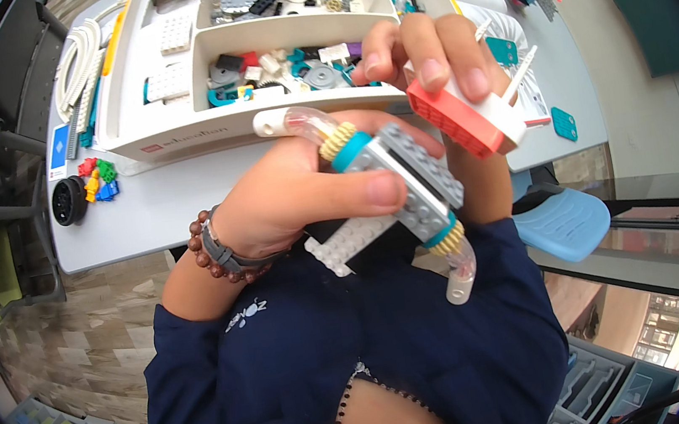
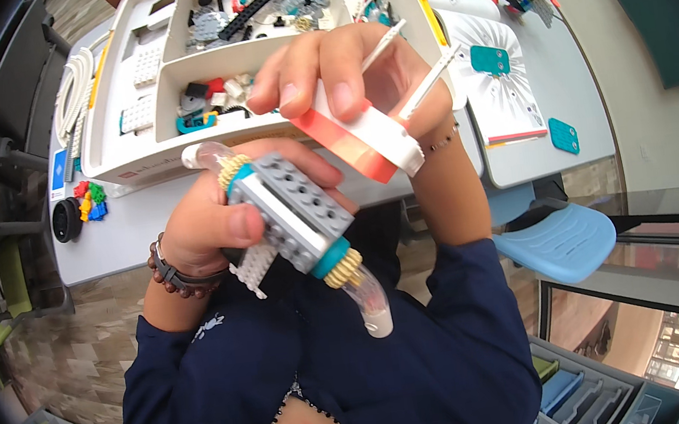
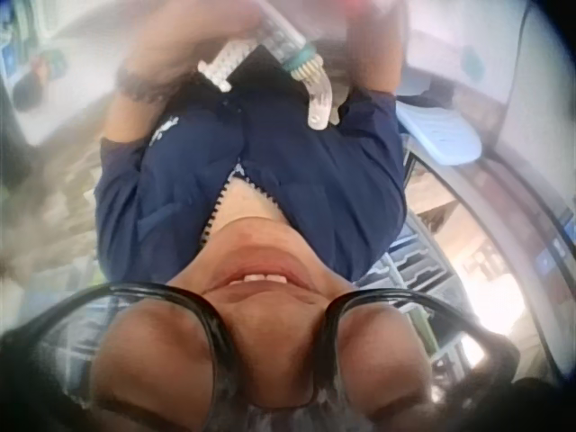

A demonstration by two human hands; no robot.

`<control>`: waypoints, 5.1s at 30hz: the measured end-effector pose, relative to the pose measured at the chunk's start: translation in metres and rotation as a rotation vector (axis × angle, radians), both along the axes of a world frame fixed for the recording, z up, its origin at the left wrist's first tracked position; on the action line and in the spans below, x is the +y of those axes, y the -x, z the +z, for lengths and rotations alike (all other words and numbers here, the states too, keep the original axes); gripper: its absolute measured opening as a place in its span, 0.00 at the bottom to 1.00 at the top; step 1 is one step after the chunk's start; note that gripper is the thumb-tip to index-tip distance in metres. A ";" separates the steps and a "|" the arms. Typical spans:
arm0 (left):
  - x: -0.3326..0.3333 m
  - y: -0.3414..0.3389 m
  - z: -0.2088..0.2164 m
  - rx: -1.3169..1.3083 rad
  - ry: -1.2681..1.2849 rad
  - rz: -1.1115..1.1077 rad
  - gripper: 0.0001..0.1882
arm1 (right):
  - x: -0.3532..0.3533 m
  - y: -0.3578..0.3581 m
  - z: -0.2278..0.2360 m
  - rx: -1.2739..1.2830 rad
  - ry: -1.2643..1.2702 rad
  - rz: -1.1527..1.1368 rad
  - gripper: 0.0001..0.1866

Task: The person assembles a small robot from a Lego-style kit using pieces from a compartmentalized tray. They consult an instruction manual, select parts, and connect them to build the robot's body and appendages.

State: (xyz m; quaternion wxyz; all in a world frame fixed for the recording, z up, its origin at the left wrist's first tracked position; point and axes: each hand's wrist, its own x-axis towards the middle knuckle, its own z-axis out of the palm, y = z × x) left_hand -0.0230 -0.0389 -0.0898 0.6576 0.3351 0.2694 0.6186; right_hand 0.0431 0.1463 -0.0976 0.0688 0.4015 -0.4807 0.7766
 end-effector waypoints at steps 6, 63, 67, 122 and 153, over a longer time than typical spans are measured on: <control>0.006 -0.025 -0.004 0.018 -0.023 -0.021 0.25 | 0.010 0.012 0.018 0.166 -0.278 0.268 0.09; -0.012 -0.015 -0.008 1.183 -0.203 0.780 0.24 | -0.036 -0.047 -0.038 0.081 0.079 -0.738 0.29; -0.012 -0.013 -0.006 1.225 -0.205 0.754 0.24 | -0.037 -0.050 -0.037 0.047 0.041 -0.785 0.28; 0.072 -0.049 0.001 0.490 0.075 0.570 0.19 | -0.042 -0.099 0.012 0.031 -1.399 -1.818 0.36; 0.072 -0.044 -0.020 0.299 0.125 0.719 0.28 | -0.011 -0.101 0.008 0.166 -1.190 -1.768 0.33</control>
